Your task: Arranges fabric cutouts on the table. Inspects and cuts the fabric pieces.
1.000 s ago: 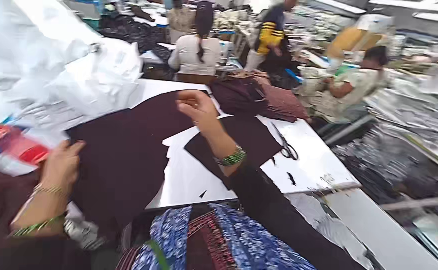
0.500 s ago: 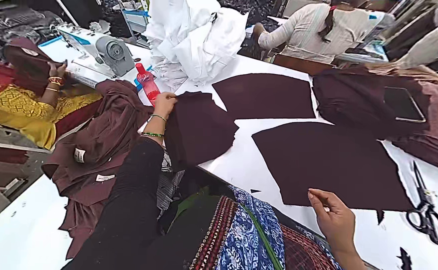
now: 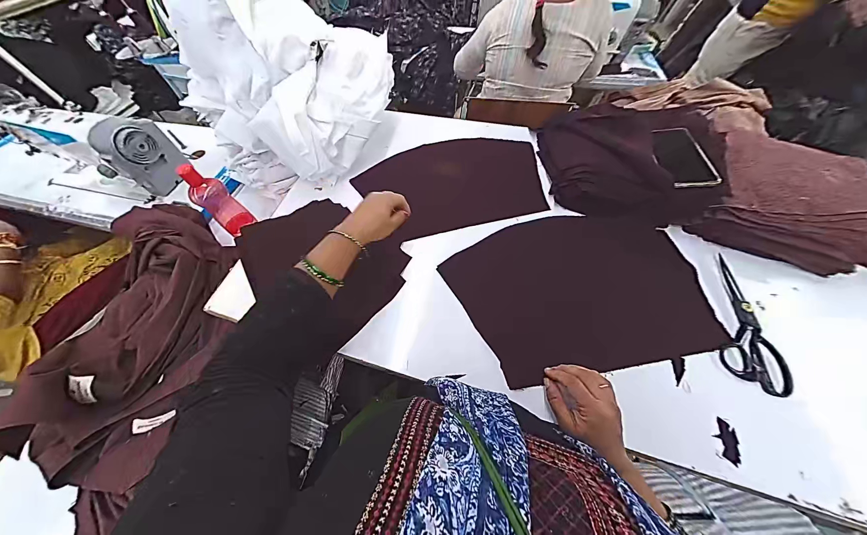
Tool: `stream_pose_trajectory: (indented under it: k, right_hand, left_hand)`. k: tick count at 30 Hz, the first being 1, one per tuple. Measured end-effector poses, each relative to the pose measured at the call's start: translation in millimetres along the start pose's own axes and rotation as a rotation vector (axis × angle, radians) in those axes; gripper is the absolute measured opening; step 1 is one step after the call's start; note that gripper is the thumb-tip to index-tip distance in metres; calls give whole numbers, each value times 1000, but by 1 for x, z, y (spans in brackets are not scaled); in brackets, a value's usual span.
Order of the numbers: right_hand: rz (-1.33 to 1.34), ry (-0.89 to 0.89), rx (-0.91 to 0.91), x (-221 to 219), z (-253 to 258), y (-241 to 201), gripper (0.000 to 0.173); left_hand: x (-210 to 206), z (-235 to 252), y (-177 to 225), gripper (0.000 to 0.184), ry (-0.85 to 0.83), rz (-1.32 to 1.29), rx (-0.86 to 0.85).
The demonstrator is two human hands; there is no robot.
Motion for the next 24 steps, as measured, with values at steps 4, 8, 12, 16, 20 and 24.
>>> stream_pose_trajectory:
  k: [4,8,12,16,20,24]
  right_hand:
    - [-32,38,17,-1,-2,-1,35]
    - [-62,80,41,-2,-3,1,35]
    - [-53,97,37,-1,-1,3,33]
    - [-41,79,32,-1,1,4,33]
    - [-31,72,13,-2,2,4,32]
    - [-23,70,12,-3,2,5,32]
  left_hand:
    - [-48,50,-25,23,-259,148,21]
    - [-64,59,-62,25,-284,161,89]
    - [-67,58,-66,20,-254,234,54]
    - [-66,60,-67,26,-287,202,62]
    - [-69,58,-59,35,-288,249,49]
    - [-73,58,-54,49,-348,301,133]
Point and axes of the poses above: each hand's wrist, its own z-axis towards the middle knuckle, its own x-axis out of the back of the hand, y = z × x, the point moved 8 cm from there along z, towards the middle knuckle, and after that the axes turned 15 degrees about -x, right-handed, at the moved point
